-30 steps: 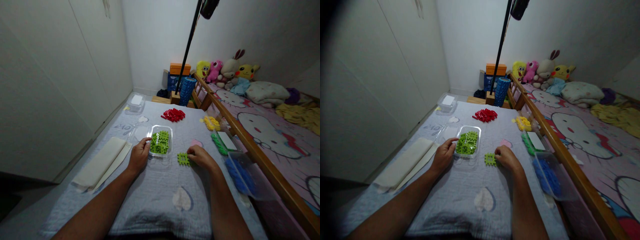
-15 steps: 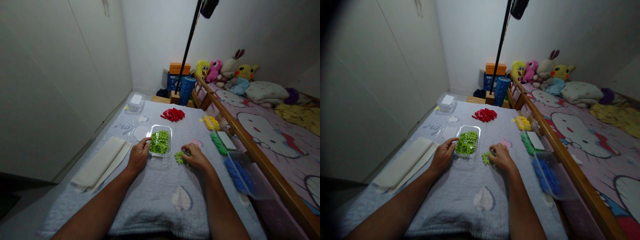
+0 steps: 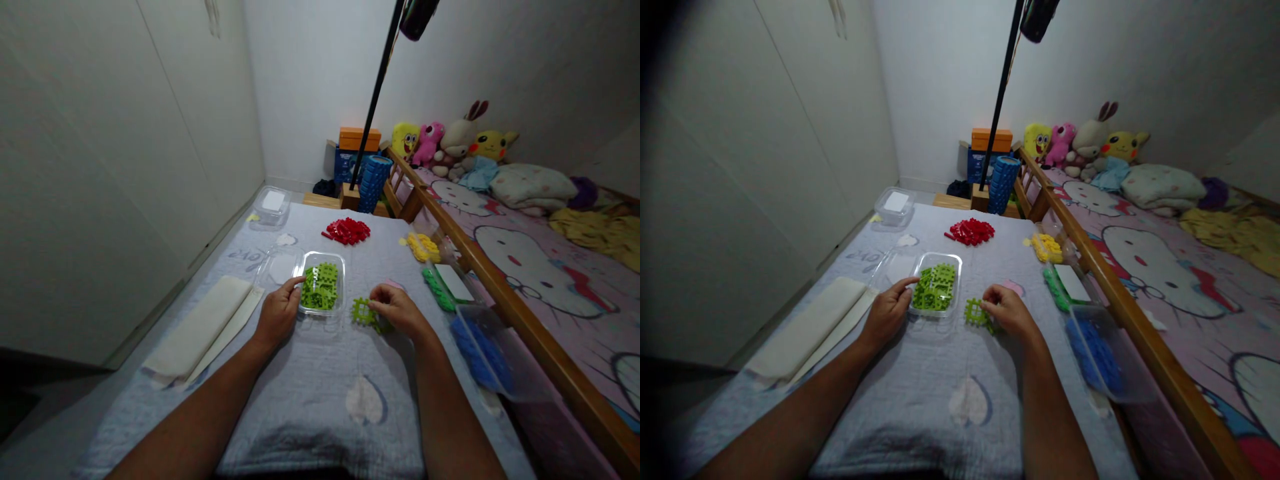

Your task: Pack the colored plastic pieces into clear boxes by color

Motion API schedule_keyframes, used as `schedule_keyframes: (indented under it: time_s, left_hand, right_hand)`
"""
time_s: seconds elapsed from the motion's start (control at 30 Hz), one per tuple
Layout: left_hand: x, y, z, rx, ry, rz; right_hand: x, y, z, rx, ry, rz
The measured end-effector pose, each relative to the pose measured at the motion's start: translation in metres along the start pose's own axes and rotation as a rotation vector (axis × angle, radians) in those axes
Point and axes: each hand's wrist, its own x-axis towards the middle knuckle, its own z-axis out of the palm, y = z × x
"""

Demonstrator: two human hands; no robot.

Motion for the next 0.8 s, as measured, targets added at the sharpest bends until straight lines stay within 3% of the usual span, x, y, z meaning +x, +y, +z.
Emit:
schedule_keyframes:
  time_s: [0.2, 0.33, 0.5, 0.67, 0.8]
  left_hand:
    - [0.000, 0.000, -0.001, 0.026, 0.001, 0.002]
    - [0.000, -0.002, 0.000, 0.021, -0.003, 0.005]
    - [0.000, -0.003, 0.001, 0.028, -0.007, 0.001]
    - [0.000, -0.002, 0.001, 0.009, -0.001, 0.019]
    - [0.000, -0.001, -0.001, 0.035, -0.013, 0.009]
  right_hand:
    - [0.030, -0.025, 0.007, 0.113, 0.150, -0.110]
    - [0.061, -0.045, 0.025, 0.010, 0.195, -0.157]
    - [0.088, -0.064, 0.049, -0.230, 0.166, -0.100]
    - [0.088, -0.059, 0.056, -0.365, 0.264, -0.064]
    - [0.074, -0.037, 0.036, -0.327, 0.288, -0.118]
